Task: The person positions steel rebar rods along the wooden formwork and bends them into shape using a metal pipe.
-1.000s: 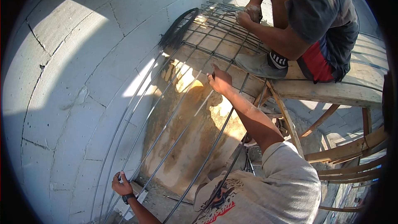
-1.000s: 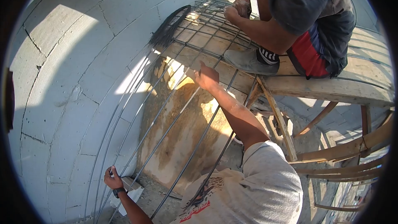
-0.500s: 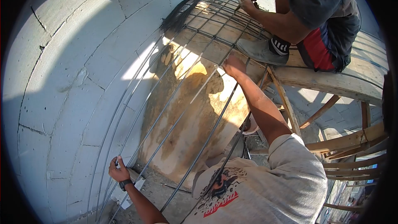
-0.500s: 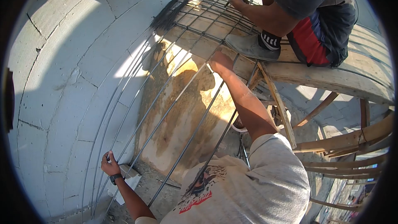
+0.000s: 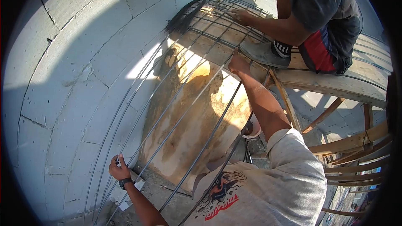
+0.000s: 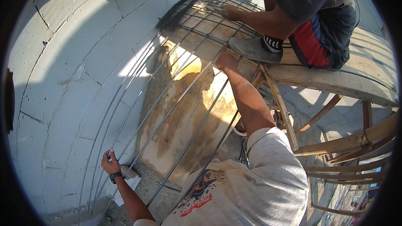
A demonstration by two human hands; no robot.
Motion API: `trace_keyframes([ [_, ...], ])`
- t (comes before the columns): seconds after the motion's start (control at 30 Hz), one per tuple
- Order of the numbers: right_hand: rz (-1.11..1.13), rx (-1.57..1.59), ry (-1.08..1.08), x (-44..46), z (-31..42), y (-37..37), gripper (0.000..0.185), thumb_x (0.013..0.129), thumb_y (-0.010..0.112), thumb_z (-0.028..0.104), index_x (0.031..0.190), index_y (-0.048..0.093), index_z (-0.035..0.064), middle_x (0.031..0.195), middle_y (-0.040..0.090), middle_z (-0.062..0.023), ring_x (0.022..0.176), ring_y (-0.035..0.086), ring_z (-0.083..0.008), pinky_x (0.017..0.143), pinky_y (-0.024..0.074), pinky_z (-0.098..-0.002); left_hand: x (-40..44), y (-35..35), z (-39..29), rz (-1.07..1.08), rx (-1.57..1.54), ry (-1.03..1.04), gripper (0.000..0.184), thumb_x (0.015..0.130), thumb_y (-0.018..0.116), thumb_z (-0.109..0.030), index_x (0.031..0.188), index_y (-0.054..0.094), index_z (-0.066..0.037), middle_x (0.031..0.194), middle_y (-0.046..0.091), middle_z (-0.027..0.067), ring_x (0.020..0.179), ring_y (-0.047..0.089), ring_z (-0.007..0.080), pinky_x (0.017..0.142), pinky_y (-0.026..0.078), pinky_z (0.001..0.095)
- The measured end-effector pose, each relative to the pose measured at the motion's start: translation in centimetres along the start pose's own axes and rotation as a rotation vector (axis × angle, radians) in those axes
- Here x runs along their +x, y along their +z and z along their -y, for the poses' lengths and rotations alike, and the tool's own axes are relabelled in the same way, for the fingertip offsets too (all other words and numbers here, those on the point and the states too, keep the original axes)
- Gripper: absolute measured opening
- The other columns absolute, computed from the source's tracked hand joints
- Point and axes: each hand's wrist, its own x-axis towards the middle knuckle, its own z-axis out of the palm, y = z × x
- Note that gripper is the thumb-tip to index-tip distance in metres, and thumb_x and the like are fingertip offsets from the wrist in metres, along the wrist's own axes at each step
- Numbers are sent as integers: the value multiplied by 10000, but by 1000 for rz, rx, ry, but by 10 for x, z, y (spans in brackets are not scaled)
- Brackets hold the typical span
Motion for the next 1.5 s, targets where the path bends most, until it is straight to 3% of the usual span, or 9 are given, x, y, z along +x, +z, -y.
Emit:
trace_keyframes([
  [0.23, -18, 17, 34, -11, 5, -4, 934, 863, 566, 157, 1643, 69, 24, 1071, 717, -245, 978, 709, -379, 835, 554, -487, -3, 0, -2, 9, 16, -28, 408, 943, 710, -438, 967, 764, -34, 796, 712, 138, 708, 620, 287, 684, 479, 449],
  [0.33, -47, -3, 15, -7, 4, 0, 906, 893, 527, 158, 1646, 37, 35, 1033, 734, -243, 926, 731, -358, 801, 560, -463, -2, 0, 1, 5, 26, -19, 411, 945, 706, -444, 966, 765, -38, 802, 714, 133, 712, 620, 285, 695, 475, 450],
  [0.43, -45, 8, 37, -9, 6, 0, 932, 869, 573, 173, 1644, 75, 31, 1072, 718, -240, 973, 711, -379, 827, 560, -487, 1, 1, -1, -2, 34, -12, 403, 944, 709, -437, 962, 765, -38, 802, 716, 129, 711, 622, 287, 691, 473, 451],
  [0.63, -27, -12, 57, -12, 9, -3, 950, 878, 579, 189, 1648, 43, 44, 1029, 729, -233, 921, 719, -370, 803, 564, -482, -1, 1, -3, -11, -5, -14, 356, 931, 740, -380, 954, 767, -26, 806, 726, 140, 703, 634, 294, 657, 486, 445],
  [0.73, 6, -15, 47, -14, 7, -3, 889, 907, 519, 188, 1643, 46, 29, 1077, 731, -257, 991, 727, -368, 844, 564, -468, -3, -1, -6, -17, -1, 3, 349, 926, 749, -367, 956, 769, -20, 814, 731, 148, 697, 639, 293, 654, 495, 439],
  [0.83, -18, -9, 48, -14, 5, -1, 902, 898, 533, 194, 1646, 51, 46, 1087, 727, -258, 1000, 725, -369, 856, 562, -467, -2, -2, -4, -11, 10, -13, 348, 922, 752, -368, 954, 767, -21, 814, 733, 147, 689, 639, 295, 661, 502, 441],
  [0.93, -57, -31, 39, -4, 0, 8, 975, 878, 596, 230, 1650, 25, 61, 978, 736, -239, 888, 721, -372, 774, 558, -481, -1, -5, -2, -26, 24, 12, 332, 921, 753, -357, 947, 765, -27, 812, 734, 141, 696, 646, 300, 668, 507, 443],
  [1.33, -90, -59, 4, -7, 0, 16, 983, 887, 611, 303, 1644, 38, 50, 1072, 727, -262, 960, 718, -391, 818, 551, -483, -2, 3, 2, -42, -12, 21, 306, 899, 769, -338, 934, 759, -35, 834, 740, 149, 730, 668, 315, 701, 510, 442],
  [1.5, -58, -10, 14, -11, 6, 5, 972, 868, 614, 272, 1644, 73, 47, 1068, 725, -265, 960, 715, -394, 834, 547, -487, 0, 5, 3, -45, -23, 25, 306, 899, 769, -340, 940, 761, -37, 826, 735, 145, 723, 657, 315, 699, 501, 449],
])
